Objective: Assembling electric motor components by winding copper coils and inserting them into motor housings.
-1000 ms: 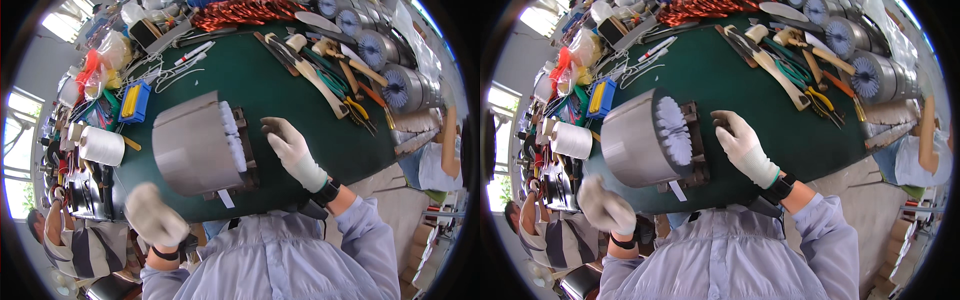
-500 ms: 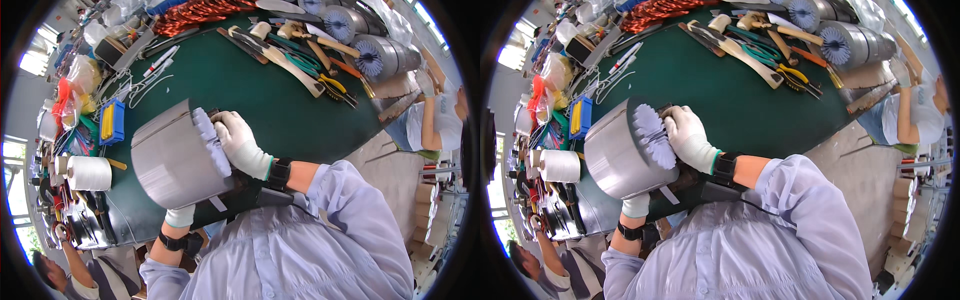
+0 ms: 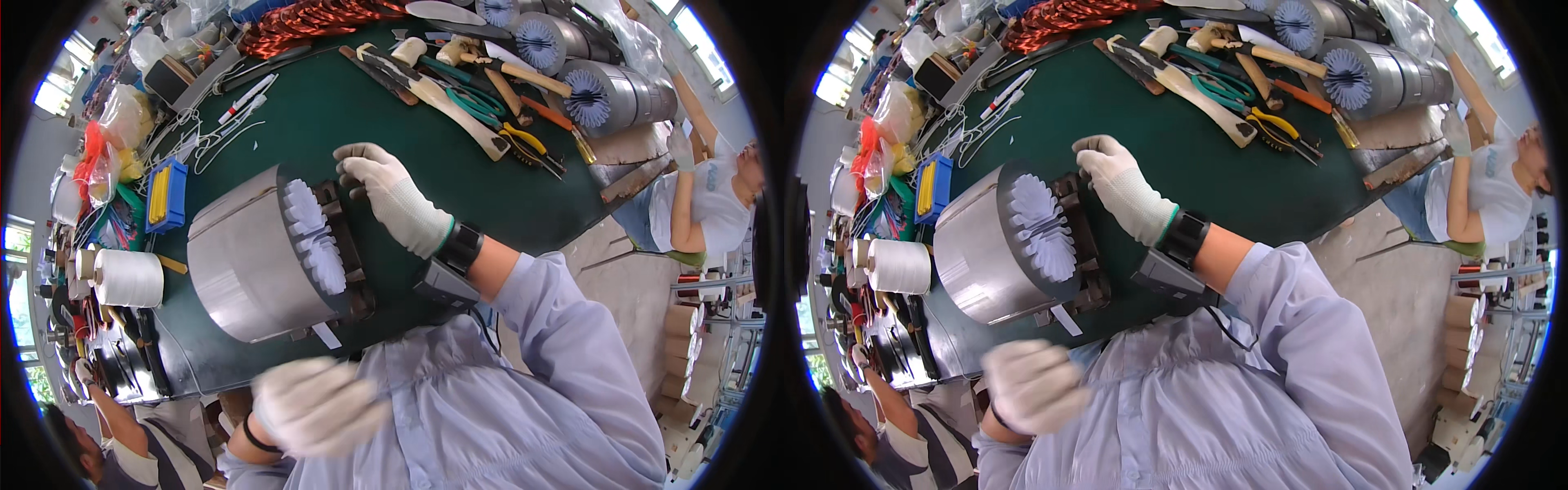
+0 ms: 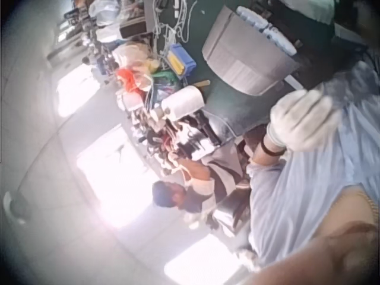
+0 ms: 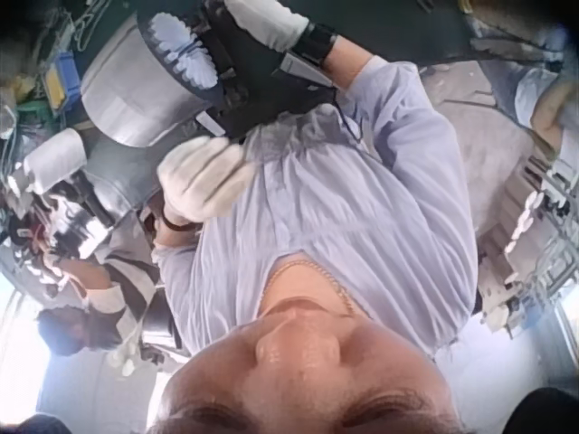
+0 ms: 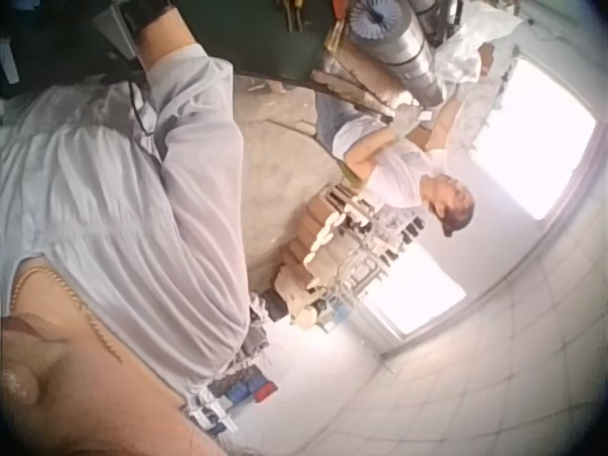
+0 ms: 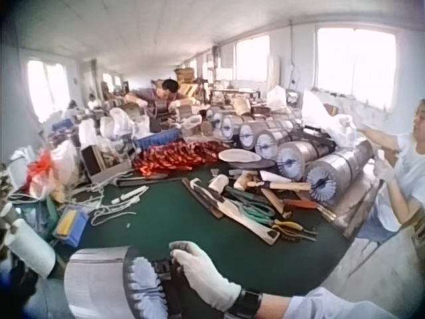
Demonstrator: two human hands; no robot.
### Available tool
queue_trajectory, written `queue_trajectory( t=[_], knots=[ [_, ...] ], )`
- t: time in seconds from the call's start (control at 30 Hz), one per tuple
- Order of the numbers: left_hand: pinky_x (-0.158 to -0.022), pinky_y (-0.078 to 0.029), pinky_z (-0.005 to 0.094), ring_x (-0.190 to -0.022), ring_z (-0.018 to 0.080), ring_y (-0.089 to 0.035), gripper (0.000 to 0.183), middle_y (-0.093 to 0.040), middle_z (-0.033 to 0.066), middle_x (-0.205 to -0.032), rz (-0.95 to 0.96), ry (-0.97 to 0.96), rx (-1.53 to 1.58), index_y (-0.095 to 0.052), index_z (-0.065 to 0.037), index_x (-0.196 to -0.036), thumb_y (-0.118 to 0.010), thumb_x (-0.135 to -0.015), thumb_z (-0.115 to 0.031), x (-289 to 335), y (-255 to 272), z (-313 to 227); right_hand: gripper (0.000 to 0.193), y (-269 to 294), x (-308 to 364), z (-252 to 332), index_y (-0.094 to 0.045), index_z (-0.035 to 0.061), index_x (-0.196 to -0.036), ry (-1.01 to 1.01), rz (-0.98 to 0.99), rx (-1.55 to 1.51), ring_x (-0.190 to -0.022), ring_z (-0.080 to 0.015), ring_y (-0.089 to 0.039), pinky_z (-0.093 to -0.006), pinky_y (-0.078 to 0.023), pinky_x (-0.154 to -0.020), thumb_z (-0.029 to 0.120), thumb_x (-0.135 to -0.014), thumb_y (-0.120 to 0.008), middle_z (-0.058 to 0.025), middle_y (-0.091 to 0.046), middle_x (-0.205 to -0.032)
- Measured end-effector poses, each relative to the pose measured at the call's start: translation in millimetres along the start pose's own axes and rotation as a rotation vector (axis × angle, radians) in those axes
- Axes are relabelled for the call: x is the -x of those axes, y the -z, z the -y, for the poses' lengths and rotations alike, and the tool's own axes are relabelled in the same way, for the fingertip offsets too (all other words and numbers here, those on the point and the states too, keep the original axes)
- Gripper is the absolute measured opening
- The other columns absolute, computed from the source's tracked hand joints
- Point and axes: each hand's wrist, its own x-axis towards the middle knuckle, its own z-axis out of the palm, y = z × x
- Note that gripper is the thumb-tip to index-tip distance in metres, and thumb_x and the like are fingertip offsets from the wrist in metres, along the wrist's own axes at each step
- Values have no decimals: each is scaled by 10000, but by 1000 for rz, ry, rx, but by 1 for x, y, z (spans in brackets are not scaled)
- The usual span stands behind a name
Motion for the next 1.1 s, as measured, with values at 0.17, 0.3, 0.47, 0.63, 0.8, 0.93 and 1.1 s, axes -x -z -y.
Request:
queue_trajectory(
  t=[0.17, 0.3, 0.47, 0.63, 0.8, 0.93, 1.1],
  knots=[
    [-838, -539, 366, -1059, 248, -588, 391, -597, 28, -1147, -21, 83, -356, -690, -228, -1124, -705, -736, -180, -57, -81, 10, 294, -23, 13, 16, -602, 7, -1210, 213, -31, 68, -957, -130, -589, -271, -480, -863, 135, -955, -532, -49, -629, -1080],
    [-802, -562, 323, -1017, 239, -597, 404, -608, 57, -1126, 106, -9, -178, -676, -128, -1143, -683, -740, -155, -59, -91, 10, 310, -11, 22, 9, -590, -52, -1189, 669, -110, 455, -881, -175, -615, -308, -521, -798, 103, -929, -523, -118, -627, -1035],
    [-757, -583, 324, -1050, 227, -608, 389, -618, 38, -1128, 213, -1, -61, -665, -107, -1143, -677, -757, -148, -68, -80, 6, 266, -3, 38, 12, -598, 9, -1203, 1, 0, -439, -822, -148, -627, -293, -533, -746, 80, -963, -507, -67, -640, -1003],
    [-720, -582, 330, -948, 225, -640, 297, -635, 50, -1017, 0, -70, -124, -698, -115, -1014, -691, -720, -160, -66, -63, 4, 276, 0, 28, 7, -572, 22, -1215, -149, 12, -544, -764, -148, -612, -293, -505, -663, 70, -957, -486, -74, -636, -981],
    [-675, -528, 315, -763, 203, -644, 82, -634, 43, -783, -16, 273, -159, -682, -143, -739, -708, -682, -196, -4, 41, -10, 276, 26, 9, 3, -556, 35, -1226, -282, 159, -826, -810, -174, -580, -300, -484, -703, 101, -962, -513, -79, -604, -985],
    [-833, -534, 432, -898, 361, -656, 159, -689, 187, -986, -448, 607, -522, -668, 42, -941, -609, -802, 94, 48, 64, 41, 295, 29, 8, -8, -561, 22, -1257, -260, 209, -698, -867, -166, -578, -297, -485, -757, 178, -1010, -519, -80, -621, -1021],
    [-874, -513, 414, -966, 317, -656, 136, -689, 129, -981, 71, 797, -338, -697, -41, -975, -616, -894, -112, 60, 110, 124, 242, 29, 38, -17, -659, -3, -1093, 56, 133, 132, -769, -92, -591, -246, -500, -711, 53, -987, -449, -31, -653, -911]
  ],
)
